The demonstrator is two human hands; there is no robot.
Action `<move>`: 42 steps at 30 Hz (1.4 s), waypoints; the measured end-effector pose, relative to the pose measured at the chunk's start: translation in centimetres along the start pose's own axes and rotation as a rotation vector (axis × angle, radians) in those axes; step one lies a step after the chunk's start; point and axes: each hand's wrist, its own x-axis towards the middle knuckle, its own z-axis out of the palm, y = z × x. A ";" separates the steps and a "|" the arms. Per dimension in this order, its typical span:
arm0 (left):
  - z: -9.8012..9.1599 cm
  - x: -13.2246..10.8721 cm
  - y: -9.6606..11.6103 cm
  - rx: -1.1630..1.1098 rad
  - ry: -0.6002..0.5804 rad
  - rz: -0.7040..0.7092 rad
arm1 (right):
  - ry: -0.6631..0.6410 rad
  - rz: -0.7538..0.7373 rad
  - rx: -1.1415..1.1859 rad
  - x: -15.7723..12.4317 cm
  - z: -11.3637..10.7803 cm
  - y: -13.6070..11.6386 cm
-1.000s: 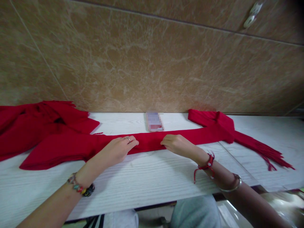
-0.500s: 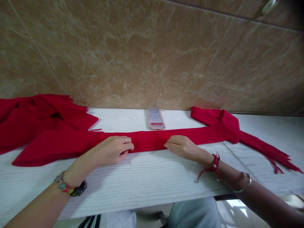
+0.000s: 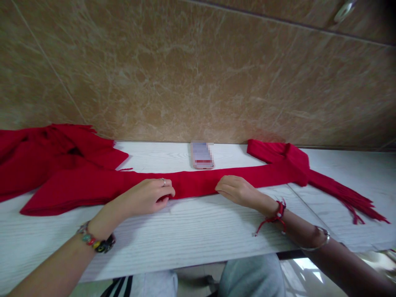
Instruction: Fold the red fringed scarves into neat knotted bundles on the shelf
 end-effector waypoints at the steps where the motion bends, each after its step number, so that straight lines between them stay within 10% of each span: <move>1: 0.0 0.0 0.1 0.011 -0.048 0.006 | -0.039 -0.025 -0.002 0.0 0.0 -0.1; 20: 0.6 -0.1 -0.1 0.196 -0.137 -0.015 | -0.121 -0.128 -0.191 0.1 0.1 -0.4; 31: 2.6 4.0 1.4 0.118 0.119 -0.069 | -0.239 0.278 0.085 -0.1 -1.0 -0.5; 42: 4.5 4.5 1.2 0.163 -0.087 -0.208 | -0.453 0.356 0.073 -3.6 -1.9 1.0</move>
